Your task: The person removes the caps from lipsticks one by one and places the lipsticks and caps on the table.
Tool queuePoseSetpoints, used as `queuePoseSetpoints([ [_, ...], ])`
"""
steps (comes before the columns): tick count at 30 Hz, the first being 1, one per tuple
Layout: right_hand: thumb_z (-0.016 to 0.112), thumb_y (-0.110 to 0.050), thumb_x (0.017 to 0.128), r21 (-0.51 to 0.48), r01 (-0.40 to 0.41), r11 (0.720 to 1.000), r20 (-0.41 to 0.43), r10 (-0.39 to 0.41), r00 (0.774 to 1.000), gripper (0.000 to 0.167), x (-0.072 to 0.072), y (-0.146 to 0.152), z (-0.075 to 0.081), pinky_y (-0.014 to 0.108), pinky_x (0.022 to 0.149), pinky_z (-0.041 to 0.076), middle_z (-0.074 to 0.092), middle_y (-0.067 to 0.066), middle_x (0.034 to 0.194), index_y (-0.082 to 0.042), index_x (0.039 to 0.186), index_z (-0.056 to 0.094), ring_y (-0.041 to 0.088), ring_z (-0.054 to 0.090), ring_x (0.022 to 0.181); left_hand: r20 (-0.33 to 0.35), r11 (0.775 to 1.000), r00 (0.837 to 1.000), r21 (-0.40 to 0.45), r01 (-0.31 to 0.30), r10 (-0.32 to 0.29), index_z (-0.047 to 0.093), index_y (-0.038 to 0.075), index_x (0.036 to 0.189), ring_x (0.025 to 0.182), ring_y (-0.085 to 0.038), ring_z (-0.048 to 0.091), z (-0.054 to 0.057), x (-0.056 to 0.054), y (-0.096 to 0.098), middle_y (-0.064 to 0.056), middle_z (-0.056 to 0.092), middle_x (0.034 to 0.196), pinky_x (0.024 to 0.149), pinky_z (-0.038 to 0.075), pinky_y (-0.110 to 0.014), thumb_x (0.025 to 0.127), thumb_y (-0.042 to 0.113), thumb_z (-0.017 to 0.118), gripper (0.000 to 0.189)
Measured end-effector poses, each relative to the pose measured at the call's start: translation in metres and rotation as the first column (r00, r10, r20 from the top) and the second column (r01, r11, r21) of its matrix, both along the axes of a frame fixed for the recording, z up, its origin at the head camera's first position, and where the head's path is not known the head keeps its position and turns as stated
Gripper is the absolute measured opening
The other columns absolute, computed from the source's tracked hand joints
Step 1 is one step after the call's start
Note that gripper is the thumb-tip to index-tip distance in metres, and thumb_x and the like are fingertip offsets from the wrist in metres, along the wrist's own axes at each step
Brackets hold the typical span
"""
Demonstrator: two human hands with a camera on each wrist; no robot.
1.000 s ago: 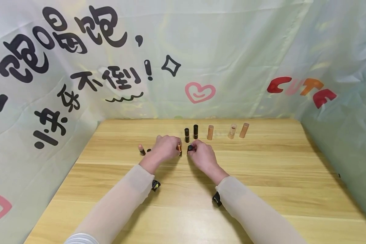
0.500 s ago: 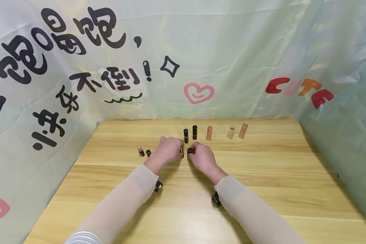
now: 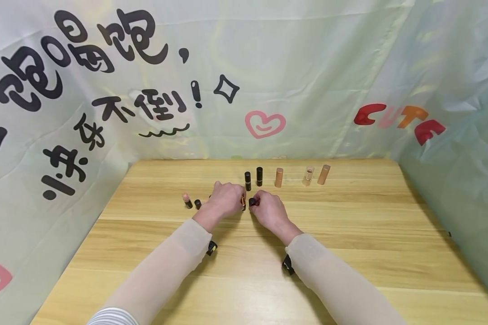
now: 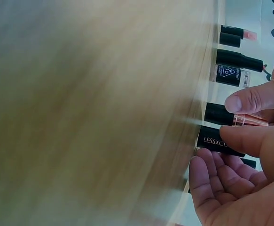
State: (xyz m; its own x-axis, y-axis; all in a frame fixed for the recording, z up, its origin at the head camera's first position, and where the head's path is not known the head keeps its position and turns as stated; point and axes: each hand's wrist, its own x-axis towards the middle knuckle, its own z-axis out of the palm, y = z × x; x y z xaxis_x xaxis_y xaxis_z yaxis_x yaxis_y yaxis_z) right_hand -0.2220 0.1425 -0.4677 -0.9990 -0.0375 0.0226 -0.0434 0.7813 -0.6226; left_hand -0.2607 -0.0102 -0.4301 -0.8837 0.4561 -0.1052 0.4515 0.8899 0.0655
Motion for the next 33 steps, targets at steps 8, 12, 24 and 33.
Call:
queuePoseSetpoints([
  [8,0.079,-0.009,0.091,-0.007,-0.003,1.0,0.019,0.003,1.0,0.018,0.0,0.001,-0.001,0.04,0.077,0.058,0.076,0.007,0.095,-0.004,0.108,0.072,0.021,0.07,0.083,0.014,1.0,1.0,0.009,-0.002,0.002,0.07,0.025,0.093,0.078,-0.016,0.061,0.001,0.001,-0.001,0.009,0.07,0.084,0.083,0.035,-0.039,0.094,0.013,0.073,0.012],
  [12,0.076,-0.006,0.091,-0.021,-0.006,1.0,0.028,0.007,1.0,0.018,0.001,0.003,-0.002,0.041,0.079,0.059,0.077,0.008,0.097,-0.003,0.109,0.072,0.022,0.07,0.084,0.02,1.0,1.0,0.029,0.0,0.0,0.071,0.024,0.102,0.083,-0.017,0.063,0.004,0.002,-0.005,0.008,0.073,0.09,0.084,0.036,-0.04,0.093,0.02,0.077,0.012],
  [24,0.067,-0.01,0.099,-0.141,0.039,0.989,0.016,-0.037,0.999,0.026,0.006,0.023,0.019,0.04,0.083,0.058,0.075,0.013,0.109,0.0,0.123,0.07,0.026,0.07,0.095,0.077,0.906,0.989,0.398,-0.143,0.123,0.072,0.018,0.124,0.097,-0.023,0.066,0.043,0.003,-0.031,0.007,0.073,0.093,0.099,0.042,-0.049,0.103,0.023,0.062,0.024],
  [33,0.067,-0.022,0.104,-0.221,0.109,0.969,-0.142,-0.143,0.979,0.018,-0.005,0.022,0.032,0.037,0.075,0.053,0.075,0.01,0.097,-0.007,0.108,0.077,0.024,0.065,0.083,-0.133,0.903,0.97,0.409,-0.133,0.204,0.076,0.02,0.109,0.104,-0.03,0.064,0.039,-0.01,-0.014,0.003,0.078,0.1,0.091,0.048,-0.046,0.103,0.025,0.07,0.011],
])
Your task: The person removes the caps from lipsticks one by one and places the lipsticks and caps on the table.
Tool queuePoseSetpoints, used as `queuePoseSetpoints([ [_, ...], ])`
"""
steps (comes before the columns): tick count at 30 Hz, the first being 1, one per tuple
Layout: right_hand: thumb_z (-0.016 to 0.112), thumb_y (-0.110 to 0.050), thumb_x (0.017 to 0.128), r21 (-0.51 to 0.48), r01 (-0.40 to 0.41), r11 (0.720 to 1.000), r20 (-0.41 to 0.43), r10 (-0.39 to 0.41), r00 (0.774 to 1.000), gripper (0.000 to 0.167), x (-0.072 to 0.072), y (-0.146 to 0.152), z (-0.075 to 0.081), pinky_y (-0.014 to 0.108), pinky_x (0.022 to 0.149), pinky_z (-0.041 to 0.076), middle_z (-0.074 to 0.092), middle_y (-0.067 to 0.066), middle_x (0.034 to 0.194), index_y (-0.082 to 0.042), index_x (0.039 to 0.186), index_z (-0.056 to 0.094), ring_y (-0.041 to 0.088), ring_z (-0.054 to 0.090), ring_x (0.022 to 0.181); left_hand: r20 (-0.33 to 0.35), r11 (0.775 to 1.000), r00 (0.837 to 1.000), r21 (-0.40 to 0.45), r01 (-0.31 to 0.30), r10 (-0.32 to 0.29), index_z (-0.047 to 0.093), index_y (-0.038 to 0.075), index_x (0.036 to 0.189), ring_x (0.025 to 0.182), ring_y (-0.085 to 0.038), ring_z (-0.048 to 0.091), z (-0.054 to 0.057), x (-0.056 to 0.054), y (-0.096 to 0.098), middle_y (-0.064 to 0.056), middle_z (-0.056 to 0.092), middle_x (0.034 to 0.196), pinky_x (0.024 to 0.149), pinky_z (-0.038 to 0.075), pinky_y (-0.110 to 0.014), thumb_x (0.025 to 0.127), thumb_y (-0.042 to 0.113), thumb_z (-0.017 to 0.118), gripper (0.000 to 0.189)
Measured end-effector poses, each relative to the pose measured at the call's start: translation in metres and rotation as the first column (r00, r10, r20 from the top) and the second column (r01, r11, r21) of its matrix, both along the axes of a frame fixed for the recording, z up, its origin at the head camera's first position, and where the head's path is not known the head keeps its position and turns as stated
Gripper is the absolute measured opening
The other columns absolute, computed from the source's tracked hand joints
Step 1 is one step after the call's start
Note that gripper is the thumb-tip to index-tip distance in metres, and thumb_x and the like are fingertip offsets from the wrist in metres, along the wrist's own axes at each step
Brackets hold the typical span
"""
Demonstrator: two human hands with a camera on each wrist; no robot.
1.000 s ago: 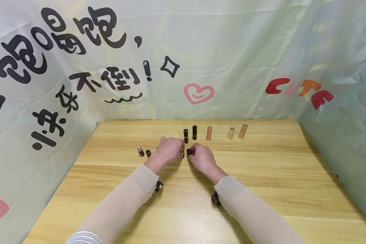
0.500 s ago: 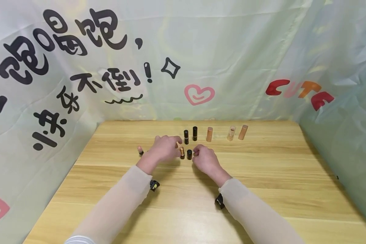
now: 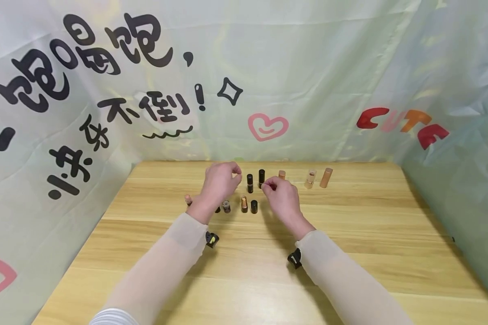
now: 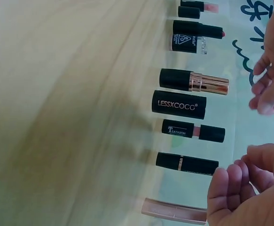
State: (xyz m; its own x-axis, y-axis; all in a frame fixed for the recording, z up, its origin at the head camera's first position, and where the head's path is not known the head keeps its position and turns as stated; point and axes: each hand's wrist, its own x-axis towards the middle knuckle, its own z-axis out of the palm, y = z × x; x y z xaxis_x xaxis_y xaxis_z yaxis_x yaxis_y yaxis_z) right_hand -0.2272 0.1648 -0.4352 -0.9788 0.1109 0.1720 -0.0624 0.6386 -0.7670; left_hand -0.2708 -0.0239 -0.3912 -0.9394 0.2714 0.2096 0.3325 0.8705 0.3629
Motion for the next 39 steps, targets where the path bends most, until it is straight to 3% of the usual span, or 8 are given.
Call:
queuePoseSetpoints([
  [3,0.065,-0.021,0.105,-0.011,0.014,1.0,-0.009,-0.015,1.0,0.021,-0.005,-0.003,0.001,0.036,0.076,0.052,0.075,0.012,0.1,-0.006,0.112,0.077,0.025,0.065,0.086,-0.011,0.999,1.0,-0.046,-0.016,0.015,0.075,0.021,0.12,0.112,-0.033,0.062,-0.005,-0.006,0.01,0.001,0.078,0.113,0.095,0.048,-0.047,0.1,0.029,0.075,0.022],
  [8,0.058,-0.023,0.108,-0.047,0.024,0.999,0.016,-0.023,1.0,0.03,-0.012,-0.011,0.001,0.039,0.081,0.052,0.075,0.015,0.111,-0.004,0.124,0.074,0.028,0.065,0.094,0.049,0.998,0.998,-0.058,-0.028,0.031,0.07,0.021,0.131,0.122,-0.034,0.059,-0.012,-0.012,0.022,-0.004,0.075,0.122,0.104,0.049,-0.046,0.1,0.029,0.076,0.033],
  [13,0.049,-0.026,0.11,-0.04,0.017,0.999,0.064,-0.014,0.998,0.038,-0.02,-0.015,-0.002,0.047,0.09,0.052,0.075,0.017,0.122,-0.004,0.13,0.072,0.034,0.065,0.102,0.069,0.992,0.997,-0.121,-0.018,0.027,0.069,0.019,0.132,0.12,-0.035,0.059,-0.018,-0.02,0.028,-0.006,0.073,0.124,0.101,0.052,-0.043,0.1,0.029,0.074,0.034],
  [17,0.044,-0.026,0.112,-0.014,0.006,1.0,0.087,-0.004,0.996,0.04,-0.025,-0.016,-0.009,0.041,0.075,0.049,0.071,0.016,0.092,-0.001,0.117,0.074,0.031,0.061,0.081,0.075,0.985,0.997,-0.171,-0.009,0.022,0.07,0.018,0.131,0.116,-0.034,0.06,-0.023,-0.025,0.031,-0.006,0.073,0.124,0.098,0.053,-0.042,0.099,0.028,0.074,0.034],
  [20,0.044,-0.026,0.113,-0.022,-0.005,1.0,0.095,0.007,0.995,0.04,-0.028,-0.017,-0.013,0.036,0.063,0.043,0.055,0.008,0.07,-0.001,0.099,0.072,0.025,0.051,0.065,0.086,0.985,0.996,-0.174,-0.001,0.016,0.071,0.017,0.129,0.113,-0.032,0.06,-0.027,-0.026,0.032,-0.006,0.073,0.122,0.096,0.053,-0.042,0.099,0.027,0.073,0.032],
  [27,0.045,-0.025,0.113,-0.028,-0.009,1.0,0.094,0.011,0.996,0.04,-0.03,-0.019,-0.015,0.034,0.058,0.04,0.048,0.002,0.063,-0.007,0.081,0.062,0.022,0.046,0.058,0.095,0.989,0.995,-0.15,0.002,0.012,0.07,0.015,0.128,0.109,-0.032,0.062,-0.035,-0.028,0.032,-0.006,0.075,0.12,0.095,0.054,-0.041,0.101,0.029,0.072,0.03],
  [35,0.044,-0.024,0.112,-0.03,-0.018,0.999,0.078,0.02,0.997,0.039,-0.031,-0.019,-0.013,0.035,0.061,0.041,0.057,0.008,0.072,-0.004,0.09,0.069,0.022,0.048,0.062,0.096,0.994,0.995,-0.104,0.019,-0.009,0.072,0.013,0.117,0.108,-0.03,0.066,-0.036,-0.03,0.032,-0.005,0.077,0.11,0.097,0.055,-0.038,0.102,0.026,0.07,0.019],
  [39,0.041,-0.024,0.113,-0.038,-0.025,0.999,0.081,0.028,0.996,0.04,-0.029,-0.018,-0.007,0.034,0.064,0.043,0.072,0.018,0.096,-0.003,0.116,0.074,0.022,0.053,0.067,0.165,1.0,0.986,-0.014,0.016,-0.013,0.07,0.014,0.117,0.102,-0.025,0.068,-0.03,-0.029,0.029,-0.004,0.075,0.111,0.091,0.056,-0.036,0.103,0.026,0.07,0.018],
])
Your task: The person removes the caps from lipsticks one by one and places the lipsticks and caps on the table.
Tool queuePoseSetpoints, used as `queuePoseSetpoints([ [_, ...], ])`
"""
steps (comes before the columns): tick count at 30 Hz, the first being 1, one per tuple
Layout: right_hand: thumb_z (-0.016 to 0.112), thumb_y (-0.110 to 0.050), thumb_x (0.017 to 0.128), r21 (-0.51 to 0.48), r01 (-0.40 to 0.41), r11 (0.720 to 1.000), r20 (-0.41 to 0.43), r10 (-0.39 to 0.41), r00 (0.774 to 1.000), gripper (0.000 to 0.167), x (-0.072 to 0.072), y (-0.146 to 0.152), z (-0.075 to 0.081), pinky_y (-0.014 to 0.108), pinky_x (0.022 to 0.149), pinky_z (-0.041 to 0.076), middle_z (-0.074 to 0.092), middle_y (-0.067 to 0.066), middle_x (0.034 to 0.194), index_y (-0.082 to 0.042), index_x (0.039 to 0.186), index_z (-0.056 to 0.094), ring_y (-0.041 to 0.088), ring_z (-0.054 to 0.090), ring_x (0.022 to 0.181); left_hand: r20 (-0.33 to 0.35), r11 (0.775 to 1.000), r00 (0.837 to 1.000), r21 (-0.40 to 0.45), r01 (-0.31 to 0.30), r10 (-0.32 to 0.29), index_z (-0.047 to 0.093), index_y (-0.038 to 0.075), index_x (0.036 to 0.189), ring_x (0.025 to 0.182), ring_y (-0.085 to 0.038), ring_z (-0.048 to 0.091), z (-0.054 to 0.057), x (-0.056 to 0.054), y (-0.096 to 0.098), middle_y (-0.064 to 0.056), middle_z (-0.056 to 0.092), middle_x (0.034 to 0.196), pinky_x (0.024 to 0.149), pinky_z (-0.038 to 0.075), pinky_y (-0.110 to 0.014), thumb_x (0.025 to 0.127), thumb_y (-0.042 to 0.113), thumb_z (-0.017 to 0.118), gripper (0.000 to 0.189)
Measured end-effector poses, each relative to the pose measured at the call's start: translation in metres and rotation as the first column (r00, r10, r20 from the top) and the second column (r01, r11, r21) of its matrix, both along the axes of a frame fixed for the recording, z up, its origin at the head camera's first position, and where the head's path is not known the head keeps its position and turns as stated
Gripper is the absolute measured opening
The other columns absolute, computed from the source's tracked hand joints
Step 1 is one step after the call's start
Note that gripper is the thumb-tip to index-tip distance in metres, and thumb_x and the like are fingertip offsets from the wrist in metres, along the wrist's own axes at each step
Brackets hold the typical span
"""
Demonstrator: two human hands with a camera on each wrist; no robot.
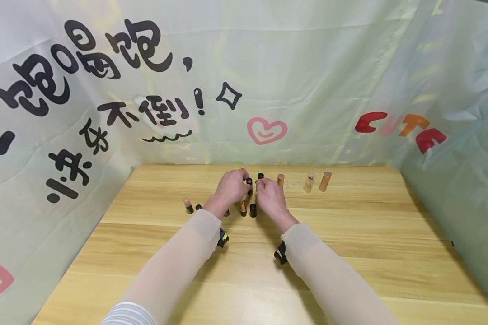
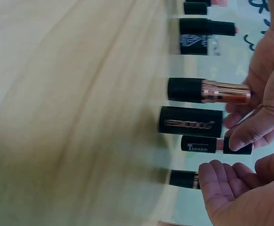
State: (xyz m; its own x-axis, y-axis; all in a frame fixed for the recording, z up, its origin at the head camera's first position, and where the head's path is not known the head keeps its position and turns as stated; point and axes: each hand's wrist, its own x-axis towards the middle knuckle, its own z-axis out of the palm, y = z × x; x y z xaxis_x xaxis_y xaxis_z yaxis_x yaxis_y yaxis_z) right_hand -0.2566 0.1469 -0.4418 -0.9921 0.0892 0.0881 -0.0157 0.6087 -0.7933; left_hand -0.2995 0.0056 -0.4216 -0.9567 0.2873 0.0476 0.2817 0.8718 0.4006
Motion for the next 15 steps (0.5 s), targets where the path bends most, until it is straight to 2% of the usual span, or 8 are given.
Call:
queuePoseSetpoints([
  [2,0.041,-0.025,0.113,-0.026,0.007,1.0,0.005,-0.006,1.0,0.041,0.003,0.0,0.006,0.033,0.066,0.045,0.074,0.019,0.11,-0.004,0.13,0.072,0.023,0.058,0.074,0.05,0.997,0.999,0.075,-0.004,0.0,0.069,0.014,0.116,0.098,-0.023,0.067,0.006,0.003,-0.002,-0.004,0.075,0.112,0.088,0.056,-0.037,0.102,0.025,0.071,0.018],
  [4,0.043,-0.026,0.112,-0.05,0.006,0.999,0.006,-0.006,1.0,0.041,0.008,0.001,0.015,0.033,0.067,0.046,0.072,0.022,0.115,-0.004,0.136,0.069,0.026,0.06,0.083,0.093,0.987,0.996,0.16,0.0,-0.015,0.069,0.015,0.115,0.097,-0.022,0.065,0.014,0.008,-0.004,-0.004,0.073,0.114,0.088,0.055,-0.037,0.1,0.025,0.074,0.018],
  [7,0.046,-0.027,0.112,-0.096,-0.004,0.995,0.007,0.004,1.0,0.04,0.016,0.003,0.028,0.033,0.073,0.053,0.071,0.022,0.118,-0.004,0.136,0.069,0.034,0.068,0.098,0.126,0.96,0.99,0.279,0.024,-0.061,0.069,0.015,0.112,0.094,-0.021,0.064,0.027,0.016,-0.006,-0.004,0.072,0.113,0.085,0.055,-0.036,0.098,0.026,0.077,0.019],
  [9,0.046,-0.027,0.112,-0.128,-0.019,0.992,0.004,0.019,1.0,0.04,0.023,0.006,0.037,0.036,0.08,0.057,0.072,0.022,0.121,-0.003,0.136,0.069,0.039,0.07,0.107,0.147,0.934,0.985,0.356,0.038,-0.096,0.069,0.016,0.112,0.095,-0.019,0.065,0.034,0.022,-0.008,-0.002,0.071,0.112,0.082,0.056,-0.033,0.098,0.029,0.077,0.021],
  [11,0.046,-0.027,0.113,-0.163,-0.038,0.986,-0.002,0.038,0.999,0.04,0.03,0.009,0.044,0.04,0.087,0.06,0.073,0.02,0.125,-0.003,0.136,0.068,0.039,0.072,0.111,0.163,0.9,0.978,0.433,0.048,-0.13,0.069,0.017,0.113,0.097,-0.018,0.067,0.038,0.027,-0.008,-0.001,0.072,0.113,0.078,0.056,-0.031,0.098,0.03,0.077,0.021],
  [12,0.046,-0.027,0.113,-0.178,-0.048,0.983,-0.007,0.048,0.999,0.04,0.034,0.011,0.047,0.042,0.09,0.061,0.073,0.02,0.127,-0.003,0.137,0.067,0.038,0.072,0.112,0.178,0.876,0.972,0.48,0.048,-0.151,0.068,0.016,0.114,0.097,-0.019,0.068,0.04,0.03,-0.009,-0.002,0.073,0.115,0.077,0.057,-0.031,0.099,0.028,0.076,0.021],
  [15,0.047,-0.027,0.113,-0.219,-0.074,0.973,-0.032,0.069,0.997,0.04,0.044,0.017,0.054,0.046,0.096,0.06,0.073,0.02,0.127,-0.002,0.137,0.066,0.036,0.073,0.111,0.228,0.785,0.949,0.618,0.032,-0.218,0.067,0.016,0.116,0.101,-0.021,0.071,0.043,0.04,-0.01,-0.005,0.072,0.121,0.079,0.061,-0.032,0.101,0.024,0.074,0.018],
])
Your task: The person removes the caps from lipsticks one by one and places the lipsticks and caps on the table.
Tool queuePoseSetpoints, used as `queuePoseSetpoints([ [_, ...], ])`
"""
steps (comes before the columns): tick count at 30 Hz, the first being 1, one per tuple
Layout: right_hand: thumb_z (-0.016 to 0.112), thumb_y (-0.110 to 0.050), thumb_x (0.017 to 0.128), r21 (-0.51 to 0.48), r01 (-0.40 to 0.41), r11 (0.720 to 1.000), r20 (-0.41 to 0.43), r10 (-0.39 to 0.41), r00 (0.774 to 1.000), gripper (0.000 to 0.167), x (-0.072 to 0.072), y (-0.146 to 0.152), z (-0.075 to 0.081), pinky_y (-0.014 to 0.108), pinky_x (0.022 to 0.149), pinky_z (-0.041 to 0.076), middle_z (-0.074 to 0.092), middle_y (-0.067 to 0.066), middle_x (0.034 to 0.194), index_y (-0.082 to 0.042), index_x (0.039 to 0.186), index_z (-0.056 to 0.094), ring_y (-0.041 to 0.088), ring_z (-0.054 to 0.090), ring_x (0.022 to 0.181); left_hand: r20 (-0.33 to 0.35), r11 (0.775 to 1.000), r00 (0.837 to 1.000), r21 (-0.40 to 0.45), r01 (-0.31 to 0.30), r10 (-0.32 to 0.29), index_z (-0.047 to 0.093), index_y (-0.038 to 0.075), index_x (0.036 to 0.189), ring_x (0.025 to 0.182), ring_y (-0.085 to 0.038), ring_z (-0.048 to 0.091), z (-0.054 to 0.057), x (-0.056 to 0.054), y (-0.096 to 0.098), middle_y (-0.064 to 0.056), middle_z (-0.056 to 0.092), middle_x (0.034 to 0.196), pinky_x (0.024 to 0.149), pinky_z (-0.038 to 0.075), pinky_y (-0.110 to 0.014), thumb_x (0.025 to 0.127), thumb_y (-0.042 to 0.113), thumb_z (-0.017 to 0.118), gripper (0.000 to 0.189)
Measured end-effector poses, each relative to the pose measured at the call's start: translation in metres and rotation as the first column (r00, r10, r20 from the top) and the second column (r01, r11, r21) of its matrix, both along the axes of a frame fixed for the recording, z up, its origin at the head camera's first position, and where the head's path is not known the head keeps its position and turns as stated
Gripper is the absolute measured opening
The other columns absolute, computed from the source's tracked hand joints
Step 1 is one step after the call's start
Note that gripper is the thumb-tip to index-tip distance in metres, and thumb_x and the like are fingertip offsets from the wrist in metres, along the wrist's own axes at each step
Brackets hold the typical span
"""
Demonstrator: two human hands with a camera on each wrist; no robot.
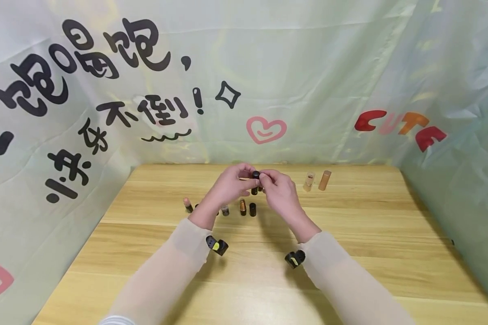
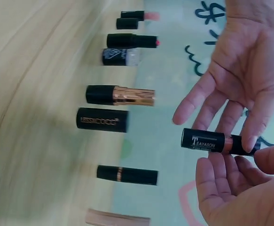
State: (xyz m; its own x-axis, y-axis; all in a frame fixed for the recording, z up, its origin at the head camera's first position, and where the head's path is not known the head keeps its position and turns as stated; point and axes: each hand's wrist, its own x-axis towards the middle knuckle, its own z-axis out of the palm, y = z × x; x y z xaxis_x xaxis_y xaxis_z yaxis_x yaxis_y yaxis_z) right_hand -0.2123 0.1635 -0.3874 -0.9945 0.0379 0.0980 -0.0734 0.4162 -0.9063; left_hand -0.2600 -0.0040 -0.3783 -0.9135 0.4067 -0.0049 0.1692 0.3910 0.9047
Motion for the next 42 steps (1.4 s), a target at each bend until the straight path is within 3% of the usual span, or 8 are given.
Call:
queuePoseSetpoints([
  [3,0.049,-0.028,0.113,-0.029,-0.015,0.999,-0.016,0.015,1.0,0.04,0.01,0.005,0.003,0.046,0.097,0.06,0.073,0.02,0.126,-0.001,0.137,0.066,0.035,0.073,0.109,0.066,0.991,0.997,0.131,0.026,-0.035,0.067,0.015,0.118,0.1,-0.025,0.073,-0.001,0.01,0.0,-0.009,0.071,0.122,0.081,0.064,-0.037,0.102,0.02,0.073,0.018],
  [7,0.053,-0.029,0.112,-0.07,-0.029,0.997,-0.016,0.028,0.999,0.04,0.022,0.009,0.001,0.042,0.096,0.061,0.071,0.02,0.13,-0.001,0.138,0.065,0.033,0.072,0.111,0.081,0.98,0.995,0.194,0.039,-0.055,0.066,0.016,0.121,0.103,-0.02,0.073,-0.008,0.021,0.002,-0.007,0.073,0.12,0.085,0.064,-0.039,0.102,0.018,0.073,0.021],
  [16,0.067,-0.022,0.106,-0.098,-0.015,0.995,-0.003,0.015,1.0,0.038,0.036,0.013,-0.012,0.021,0.084,0.059,0.072,0.023,0.122,0.002,0.135,0.067,0.01,0.068,0.099,0.053,0.981,0.998,0.19,0.023,-0.033,0.069,0.013,0.116,0.099,-0.012,0.074,-0.032,0.04,0.007,-0.001,0.078,0.111,0.081,0.059,-0.028,0.097,0.016,0.078,0.021],
  [22,0.068,-0.017,0.105,-0.151,0.0,0.988,0.0,0.001,1.0,0.034,0.041,0.017,-0.021,0.021,0.084,0.06,0.072,0.024,0.122,0.004,0.132,0.069,0.003,0.069,0.095,0.054,0.981,0.997,0.188,0.048,-0.059,0.072,0.011,0.116,0.101,-0.01,0.074,-0.048,0.048,0.012,-0.001,0.079,0.11,0.089,0.06,-0.028,0.095,0.015,0.081,0.024],
  [27,0.068,-0.014,0.104,-0.192,0.006,0.981,0.014,-0.004,1.0,0.032,0.048,0.02,-0.024,0.023,0.084,0.061,0.072,0.021,0.118,0.006,0.129,0.069,0.005,0.068,0.094,0.057,0.978,0.995,0.198,0.064,-0.077,0.074,0.011,0.116,0.1,-0.01,0.074,-0.054,0.054,0.014,-0.001,0.078,0.109,0.088,0.06,-0.027,0.094,0.014,0.081,0.023],
  [32,0.07,-0.013,0.103,-0.199,-0.012,0.98,0.004,0.013,1.0,0.029,0.055,0.025,-0.026,0.027,0.08,0.061,0.072,0.009,0.106,0.007,0.124,0.069,0.012,0.068,0.091,0.057,0.976,0.991,0.191,0.105,-0.118,0.075,0.01,0.118,0.095,-0.008,0.073,-0.055,0.06,0.012,-0.001,0.078,0.108,0.086,0.06,-0.024,0.095,0.012,0.079,0.023],
  [38,0.073,-0.017,0.101,-0.123,-0.053,0.991,-0.023,0.05,0.998,0.029,0.058,0.03,-0.03,0.026,0.077,0.059,0.072,0.003,0.096,0.004,0.122,0.072,0.017,0.068,0.088,0.045,0.973,0.988,0.184,0.138,-0.149,0.075,0.009,0.125,0.097,-0.01,0.074,-0.059,0.068,0.011,-0.01,0.078,0.114,0.088,0.059,-0.023,0.097,0.011,0.076,0.028],
  [42,0.076,-0.016,0.099,-0.058,-0.06,0.997,-0.071,0.056,0.996,0.024,0.062,0.031,-0.034,0.025,0.078,0.058,0.073,0.008,0.099,0.0,0.117,0.074,0.012,0.067,0.088,0.017,0.974,0.993,0.196,0.115,-0.12,0.076,0.01,0.122,0.1,-0.008,0.074,-0.064,0.073,0.014,-0.008,0.078,0.117,0.087,0.06,-0.022,0.096,0.015,0.079,0.027],
])
